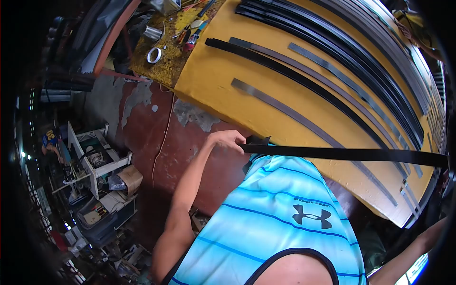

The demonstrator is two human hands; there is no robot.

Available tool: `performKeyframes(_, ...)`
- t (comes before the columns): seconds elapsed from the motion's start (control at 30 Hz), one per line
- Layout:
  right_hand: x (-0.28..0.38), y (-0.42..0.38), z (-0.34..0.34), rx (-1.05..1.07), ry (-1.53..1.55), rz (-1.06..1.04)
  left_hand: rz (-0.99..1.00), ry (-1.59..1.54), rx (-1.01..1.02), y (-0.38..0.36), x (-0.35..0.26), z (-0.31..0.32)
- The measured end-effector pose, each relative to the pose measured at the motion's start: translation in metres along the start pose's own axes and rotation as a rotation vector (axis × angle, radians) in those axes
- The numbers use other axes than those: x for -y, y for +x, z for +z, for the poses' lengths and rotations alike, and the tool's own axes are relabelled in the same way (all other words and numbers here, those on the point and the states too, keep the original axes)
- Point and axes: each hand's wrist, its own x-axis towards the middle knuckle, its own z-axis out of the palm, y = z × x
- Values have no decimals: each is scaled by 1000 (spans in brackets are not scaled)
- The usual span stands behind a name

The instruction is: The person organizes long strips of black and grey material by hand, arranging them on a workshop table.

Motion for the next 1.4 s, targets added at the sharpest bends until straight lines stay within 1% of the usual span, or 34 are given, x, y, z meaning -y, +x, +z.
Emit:
performKeyframes(0.03, -15, -14, -8, 22, 4, 54, -1, 4, 13, -3, -3, -3)
performKeyframes(0.1, -50, -41, -24, 63, 9, 185, -122, -34, 2, -11, -1, -12)
performKeyframes(0.13, -67, -56, -32, 79, 7, 246, 4, 1, -2, -9, 19, -18)
performKeyframes(0.17, -83, -68, -39, 95, 12, 314, -94, -48, 27, -10, 34, -26)
performKeyframes(0.2, -102, -83, -47, 111, 13, 382, -38, -3, -27, -23, 26, -36)
performKeyframes(0.23, -121, -99, -54, 130, 19, 452, -13, 40, -62, -27, 43, -46)
performKeyframes(0.27, -140, -116, -61, 147, 25, 526, -84, 11, -83, -34, 60, -56)
performKeyframes(0.3, -153, -133, -64, 159, 38, 601, -7, -3, -136, -46, 66, -68)
performKeyframes(0.37, -184, -166, -73, 182, 55, 747, -160, -63, -212, -69, 62, -89)
performKeyframes(0.4, -198, -183, -76, 196, 58, 815, -157, -61, -237, -77, 67, -100)
performKeyframes(0.43, -210, -202, -79, 211, 65, 885, -205, -8, -277, -86, 65, -113)
performKeyframes(0.53, -237, -260, -81, 243, 90, 1087, -170, 10, -360, -103, 69, -144)
performKeyframes(0.57, -240, -287, -81, 254, 103, 1160, -140, 26, -388, -107, 72, -154)
performKeyframes(0.6, -245, -307, -81, 255, 116, 1226, -217, 87, -414, -111, 70, -165)
performKeyframes(0.7, -248, -363, -80, 262, 152, 1402, -232, 121, -473, -119, 57, -188)
performKeyframes(0.73, -246, -381, -78, 261, 167, 1451, -233, 122, -475, -118, 57, -194)
performKeyframes(0.8, -242, -411, -73, 261, 188, 1546, -308, 157, -578, -119, 62, -207)
performKeyframes(0.83, -240, -425, -70, 254, 197, 1584, -310, 159, -578, -120, 63, -211)
performKeyframes(0.9, -235, -449, -63, 254, 217, 1650, -395, 218, -654, -123, 65, -219)
performKeyframes(0.93, -231, -459, -61, 249, 227, 1681, -375, 224, -681, -124, 73, -222)
performKeyframes(0.97, -229, -467, -57, 252, 235, 1704, -376, 227, -679, -126, 80, -224)
performKeyframes(1.0, -226, -475, -53, 255, 242, 1718, -326, 260, -698, -128, 95, -228)
performKeyframes(1.03, -226, -482, -51, 264, 252, 1732, -275, 294, -715, -129, 96, -229)
performKeyframes(1.07, -224, -492, -49, 258, 262, 1744, -276, 298, -711, -131, 96, -231)
performKeyframes(1.1, -220, -501, -45, 270, 253, 1754, -344, 201, -722, -135, 90, -230)
performKeyframes(1.13, -212, -510, -44, 176, 332, 1742, -412, 102, -732, -137, 88, -230)
performKeyframes(1.17, -206, -516, -39, 118, 293, 1777, -414, 105, -730, -138, 86, -230)
performKeyframes(1.23, -203, -522, -38, 123, 301, 1828, -408, 69, -761, -141, 91, -232)
performKeyframes(1.37, -190, -526, -32, 118, 314, 1826, -423, 65, -776, -143, 105, -237)
performKeyframes(1.4, -187, -526, -31, 119, 317, 1824, -407, 125, -821, -142, 110, -237)
